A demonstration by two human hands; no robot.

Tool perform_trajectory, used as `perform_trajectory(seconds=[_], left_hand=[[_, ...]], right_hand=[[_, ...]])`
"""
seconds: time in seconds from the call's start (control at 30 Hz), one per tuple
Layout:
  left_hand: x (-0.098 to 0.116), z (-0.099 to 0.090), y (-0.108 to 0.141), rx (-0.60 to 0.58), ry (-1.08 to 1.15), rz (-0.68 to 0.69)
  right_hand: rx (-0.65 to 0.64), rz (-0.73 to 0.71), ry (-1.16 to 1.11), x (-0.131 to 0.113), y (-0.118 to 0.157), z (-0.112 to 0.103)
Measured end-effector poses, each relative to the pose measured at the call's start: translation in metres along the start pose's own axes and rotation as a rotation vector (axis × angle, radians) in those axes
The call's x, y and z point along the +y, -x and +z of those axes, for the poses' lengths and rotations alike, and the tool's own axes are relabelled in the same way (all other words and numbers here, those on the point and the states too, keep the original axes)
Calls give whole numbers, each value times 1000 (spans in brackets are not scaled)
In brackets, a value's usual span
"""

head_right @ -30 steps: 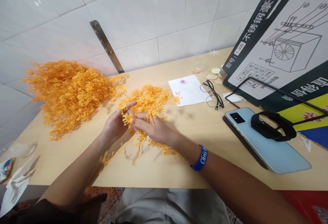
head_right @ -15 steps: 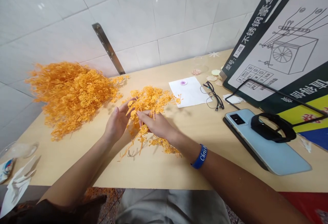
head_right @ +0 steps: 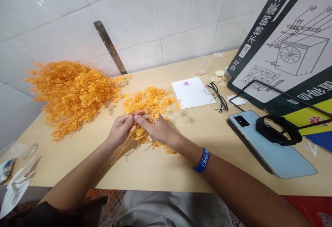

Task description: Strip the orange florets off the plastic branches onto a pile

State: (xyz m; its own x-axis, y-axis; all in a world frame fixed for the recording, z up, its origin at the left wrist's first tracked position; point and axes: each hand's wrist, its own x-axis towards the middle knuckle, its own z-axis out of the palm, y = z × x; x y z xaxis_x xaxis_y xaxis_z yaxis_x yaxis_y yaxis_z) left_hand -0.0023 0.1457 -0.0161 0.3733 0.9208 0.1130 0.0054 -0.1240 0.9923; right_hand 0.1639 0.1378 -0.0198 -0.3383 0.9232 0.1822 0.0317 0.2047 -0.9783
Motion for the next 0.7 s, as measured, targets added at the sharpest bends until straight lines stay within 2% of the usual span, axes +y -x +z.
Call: perform_trajectory(seconds=[0.13,0.3,0.43,0.57,0.7], left_hand=[[4,4,0,-116,-46,42],[4,6,0,-131,-41,19],[2,7,1,-119,-49,17],[0,9,2,1,91,-46],[1,9,1,27,280,-173]], right_hand=[[106,2,54,-1,-1,-1],[135,-56,51,-1,2,4],[209,-1,-3,6,4,10],[145,-90,47,4,4,9],[-11,-249,155,-2,5,2]])
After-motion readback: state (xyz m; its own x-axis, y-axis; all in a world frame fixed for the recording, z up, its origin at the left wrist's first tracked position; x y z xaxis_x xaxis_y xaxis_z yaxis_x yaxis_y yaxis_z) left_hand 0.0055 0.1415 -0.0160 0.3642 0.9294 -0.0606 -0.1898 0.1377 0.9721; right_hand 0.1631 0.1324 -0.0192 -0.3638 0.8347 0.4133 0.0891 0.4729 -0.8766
